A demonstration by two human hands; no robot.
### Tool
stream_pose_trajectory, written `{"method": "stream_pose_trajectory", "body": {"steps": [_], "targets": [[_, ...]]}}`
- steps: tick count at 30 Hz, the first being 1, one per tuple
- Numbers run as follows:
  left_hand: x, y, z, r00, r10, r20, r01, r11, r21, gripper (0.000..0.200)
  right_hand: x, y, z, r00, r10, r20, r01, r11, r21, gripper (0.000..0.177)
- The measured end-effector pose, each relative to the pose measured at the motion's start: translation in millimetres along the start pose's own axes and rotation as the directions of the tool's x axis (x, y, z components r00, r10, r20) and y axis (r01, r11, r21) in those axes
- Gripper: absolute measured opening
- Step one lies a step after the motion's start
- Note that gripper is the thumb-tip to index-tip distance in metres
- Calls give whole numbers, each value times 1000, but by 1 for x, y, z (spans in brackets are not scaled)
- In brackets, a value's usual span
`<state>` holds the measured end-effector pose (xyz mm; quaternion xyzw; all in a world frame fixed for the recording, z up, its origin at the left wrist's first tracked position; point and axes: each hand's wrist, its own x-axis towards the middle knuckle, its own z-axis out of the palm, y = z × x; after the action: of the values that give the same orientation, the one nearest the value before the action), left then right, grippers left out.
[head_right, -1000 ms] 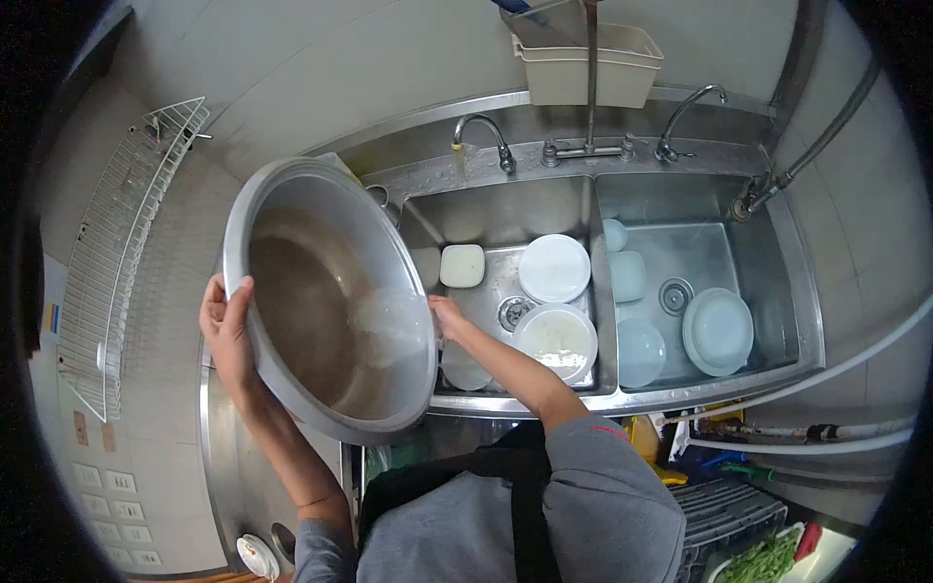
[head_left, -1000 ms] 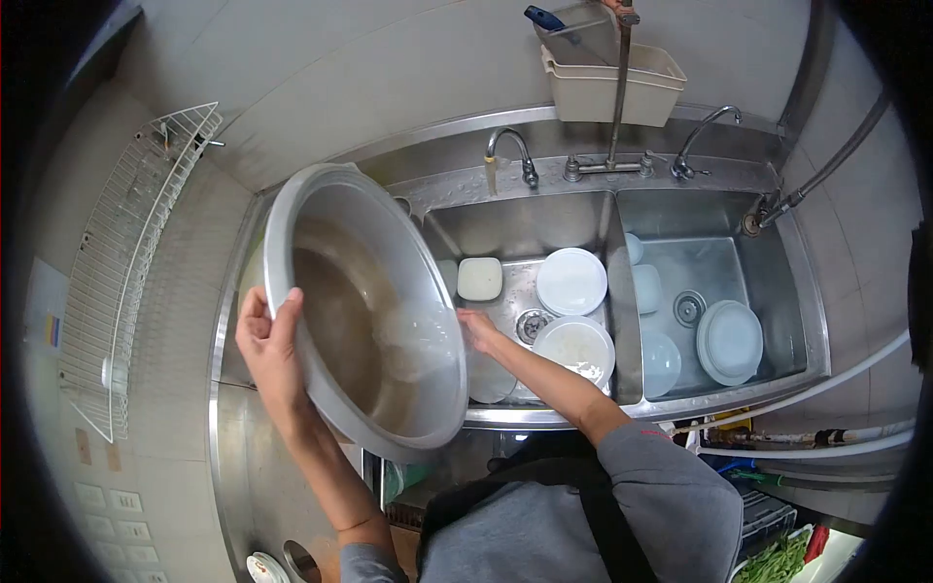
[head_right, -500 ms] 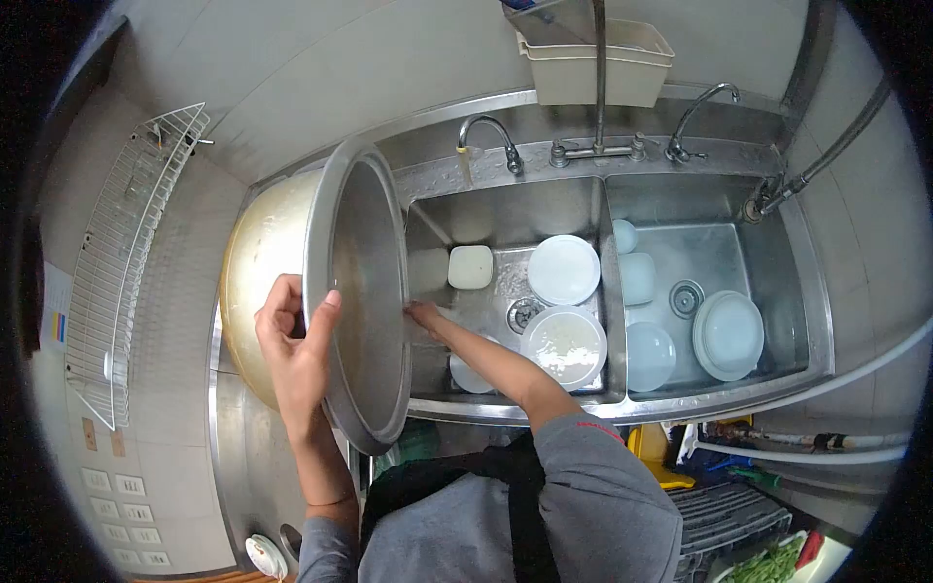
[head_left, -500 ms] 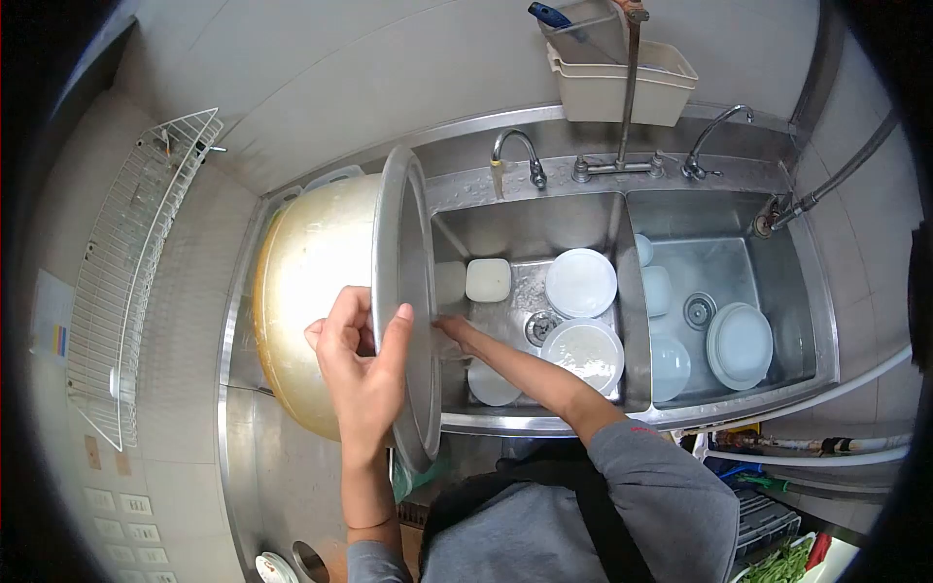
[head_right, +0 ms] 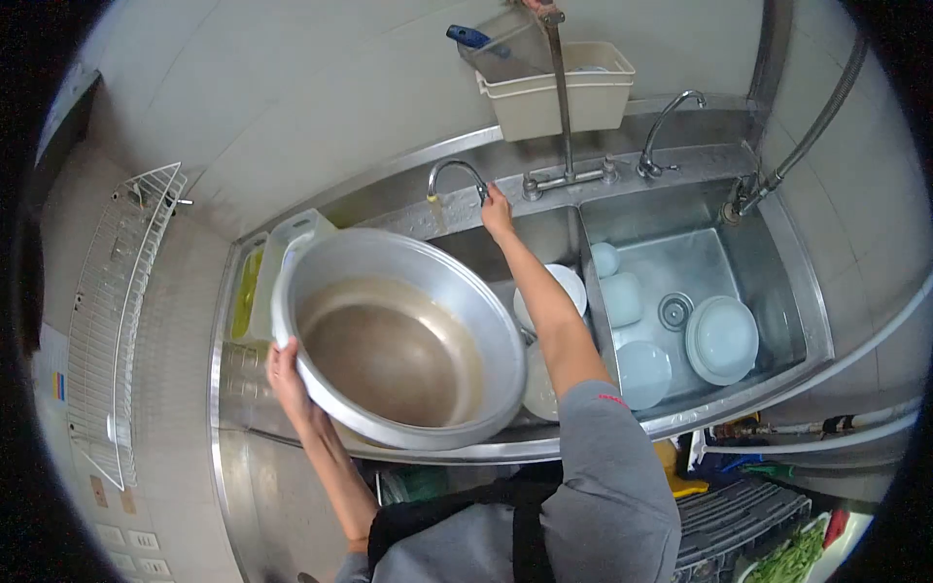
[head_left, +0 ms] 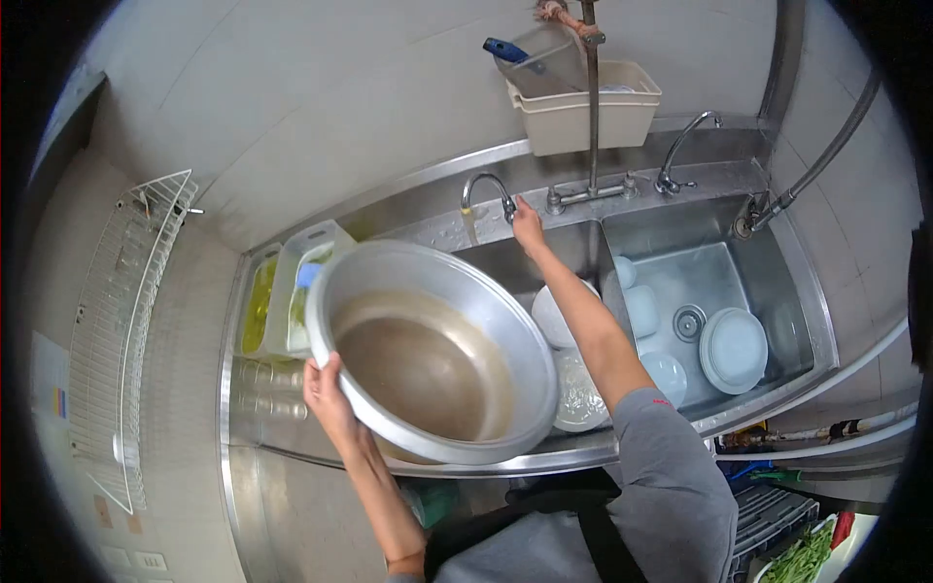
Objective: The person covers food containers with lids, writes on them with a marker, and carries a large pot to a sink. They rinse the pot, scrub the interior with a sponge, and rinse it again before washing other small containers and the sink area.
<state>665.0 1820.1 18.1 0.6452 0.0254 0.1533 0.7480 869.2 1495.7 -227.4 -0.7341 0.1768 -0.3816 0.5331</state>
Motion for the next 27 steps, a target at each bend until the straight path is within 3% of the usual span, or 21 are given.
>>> {"method": "stream_pose_trajectory", "body": {"steps": [2, 3, 5, 9, 12, 14, 16, 19, 21, 23, 26, 27], "targets": [[-3, -19, 9, 996, -94, -11, 93, 992, -83, 6, 22, -4, 3, 952, 225, 207, -201, 971, -133, 35], [-1, -33, 9, 992, -124, 13, 124, 985, -117, 6, 19, -4, 14, 971, 174, 165, -164, 984, -75, 34], [-1, -54, 12, 982, -177, 62, 185, 969, -162, 6, 17, -3, 25, 984, 81, 162, -59, 989, -136, 34], [-3, -83, 26, 961, -251, 118, 271, 938, -217, 11, 4, 0, 29, 887, 59, 458, 50, 974, -222, 38], [-8, -87, 41, 945, -294, 147, 320, 923, -213, 12, -13, 9, 41, 922, -169, 348, 189, 982, -24, 38], [-12, -89, 50, 931, -314, 186, 350, 914, -207, 13, -32, -19, 46, 857, 137, 496, -165, 986, 14, 34], [-14, -91, 57, 915, -319, 247, 370, 907, -201, 14, -55, -22, 81, 732, 329, 596, -351, 933, -85, 46], [-22, -87, 65, 919, -299, 257, 351, 918, -187, 15, -59, 2, 85, 859, 178, 479, -80, 973, -218, 58], [-22, -78, 65, 938, -274, 215, 311, 936, -163, 14, -72, 31, 63, 908, 246, 339, -128, 933, -335, 54], [-17, -72, 56, 953, -250, 171, 271, 955, -120, 14, -87, 75, 41, 895, 377, 239, -224, 843, -490, 52], [-11, -72, 50, 952, -254, 170, 276, 954, -121, 14, -105, 110, 44, 845, 493, 207, -226, 680, -697, 40], [-10, -75, 51, 948, -266, 175, 287, 951, -112, 14, -107, 82, 38, 905, 323, 279, -163, 865, -474, 35]]}}
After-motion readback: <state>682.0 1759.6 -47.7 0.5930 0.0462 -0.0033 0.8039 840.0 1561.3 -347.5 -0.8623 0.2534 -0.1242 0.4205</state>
